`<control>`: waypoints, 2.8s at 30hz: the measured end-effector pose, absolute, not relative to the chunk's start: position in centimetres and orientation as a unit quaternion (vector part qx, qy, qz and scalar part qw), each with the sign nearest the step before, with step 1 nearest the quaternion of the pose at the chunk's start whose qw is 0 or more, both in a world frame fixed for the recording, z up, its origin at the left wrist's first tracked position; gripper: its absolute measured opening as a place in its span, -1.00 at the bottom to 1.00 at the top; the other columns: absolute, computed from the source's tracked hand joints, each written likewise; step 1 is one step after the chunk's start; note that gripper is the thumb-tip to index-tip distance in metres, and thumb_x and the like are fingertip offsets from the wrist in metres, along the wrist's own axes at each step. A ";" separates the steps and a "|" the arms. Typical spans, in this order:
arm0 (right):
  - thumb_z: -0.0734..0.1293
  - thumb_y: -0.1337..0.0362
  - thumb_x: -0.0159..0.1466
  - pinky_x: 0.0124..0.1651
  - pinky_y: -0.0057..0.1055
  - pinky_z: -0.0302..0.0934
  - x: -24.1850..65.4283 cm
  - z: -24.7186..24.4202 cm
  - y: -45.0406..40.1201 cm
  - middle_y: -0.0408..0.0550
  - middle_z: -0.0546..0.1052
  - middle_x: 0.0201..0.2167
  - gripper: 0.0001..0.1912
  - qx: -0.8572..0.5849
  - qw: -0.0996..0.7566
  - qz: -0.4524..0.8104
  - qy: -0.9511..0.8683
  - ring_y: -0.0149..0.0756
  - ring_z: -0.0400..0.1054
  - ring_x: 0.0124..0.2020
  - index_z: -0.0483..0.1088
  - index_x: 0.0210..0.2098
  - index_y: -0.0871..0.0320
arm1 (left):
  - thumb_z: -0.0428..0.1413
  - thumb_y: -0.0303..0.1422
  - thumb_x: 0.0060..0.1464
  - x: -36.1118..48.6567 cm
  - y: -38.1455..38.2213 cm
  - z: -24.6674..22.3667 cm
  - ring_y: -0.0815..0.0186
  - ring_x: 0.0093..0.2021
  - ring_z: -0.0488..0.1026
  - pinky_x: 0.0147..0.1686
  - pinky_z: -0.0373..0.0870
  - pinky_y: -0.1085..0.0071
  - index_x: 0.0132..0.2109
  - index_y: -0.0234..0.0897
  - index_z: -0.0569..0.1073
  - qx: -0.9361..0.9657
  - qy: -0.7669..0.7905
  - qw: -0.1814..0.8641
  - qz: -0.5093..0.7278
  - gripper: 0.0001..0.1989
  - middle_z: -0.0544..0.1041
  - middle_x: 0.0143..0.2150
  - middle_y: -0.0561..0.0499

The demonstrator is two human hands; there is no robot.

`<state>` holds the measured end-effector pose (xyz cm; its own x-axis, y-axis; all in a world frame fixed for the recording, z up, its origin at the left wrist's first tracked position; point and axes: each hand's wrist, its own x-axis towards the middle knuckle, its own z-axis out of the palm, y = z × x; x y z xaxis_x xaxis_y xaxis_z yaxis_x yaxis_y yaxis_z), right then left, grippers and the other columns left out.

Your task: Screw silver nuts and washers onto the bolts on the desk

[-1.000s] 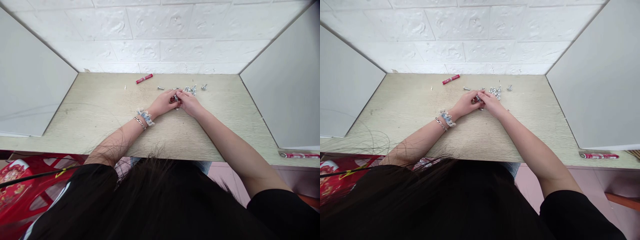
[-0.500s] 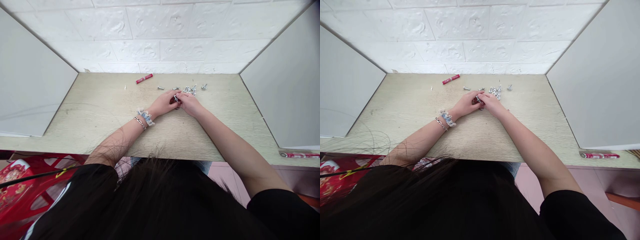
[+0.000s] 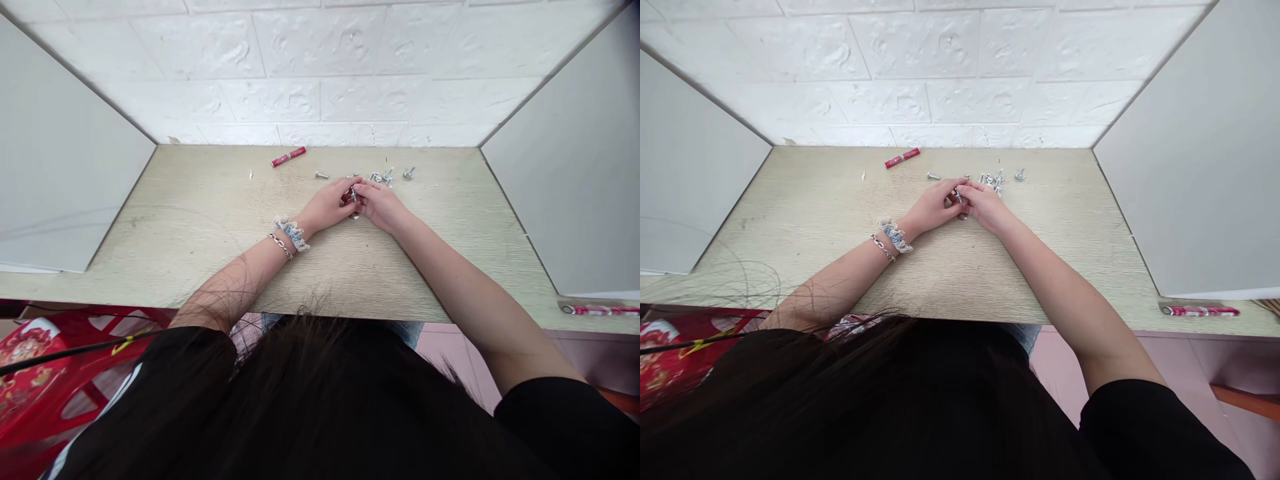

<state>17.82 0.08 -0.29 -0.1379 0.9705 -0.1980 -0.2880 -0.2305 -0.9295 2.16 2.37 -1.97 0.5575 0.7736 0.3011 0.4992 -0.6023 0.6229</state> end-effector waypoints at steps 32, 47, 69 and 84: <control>0.33 0.39 0.38 -0.38 -0.53 0.30 17.6 0.3 -0.1 -0.16 0.49 -0.48 -0.82 -0.464 0.504 0.644 -0.342 -0.49 0.36 -0.46 0.40 -0.38 0.17 | 0.20 -0.53 0.17 2.2 2.4 -1.7 0.28 -0.01 0.53 0.09 0.49 0.30 0.04 -0.24 0.47 0.840 0.383 0.202 0.326 -0.71 0.57 0.10 -0.08; 0.26 0.44 0.42 -0.40 -0.50 0.30 17.7 0.8 -0.4 -0.13 0.51 -0.47 -0.75 -0.461 0.496 0.650 -0.344 -0.47 0.37 -0.47 0.39 -0.41 0.19 | 0.24 -0.52 0.19 2.0 3.0 -2.5 0.28 0.02 0.54 0.08 0.47 0.34 0.03 -0.27 0.50 0.849 0.355 0.170 0.353 -0.73 0.61 0.01 -0.05; 0.52 0.19 0.25 -0.37 -0.46 0.32 17.9 -0.4 0.2 -0.21 0.45 -0.46 -0.72 -0.437 0.476 0.643 -0.411 -0.46 0.37 -0.45 0.34 -0.32 0.13 | 0.22 -0.51 0.20 2.1 3.2 -2.7 0.29 -0.02 0.55 0.04 0.48 0.34 0.05 -0.25 0.47 0.833 0.378 0.152 0.374 -0.72 0.60 0.03 -0.04; 0.67 -0.07 -0.03 -0.48 -0.48 0.27 18.4 -1.9 0.8 -0.25 0.40 -0.49 -0.44 -0.404 0.453 0.620 -0.497 -0.52 0.30 -0.51 0.37 -0.37 0.14 | 0.18 -0.57 0.15 2.2 3.0 -2.5 0.28 0.00 0.55 0.07 0.47 0.32 0.06 -0.26 0.47 0.835 0.384 0.170 0.356 -0.67 0.60 0.07 -0.06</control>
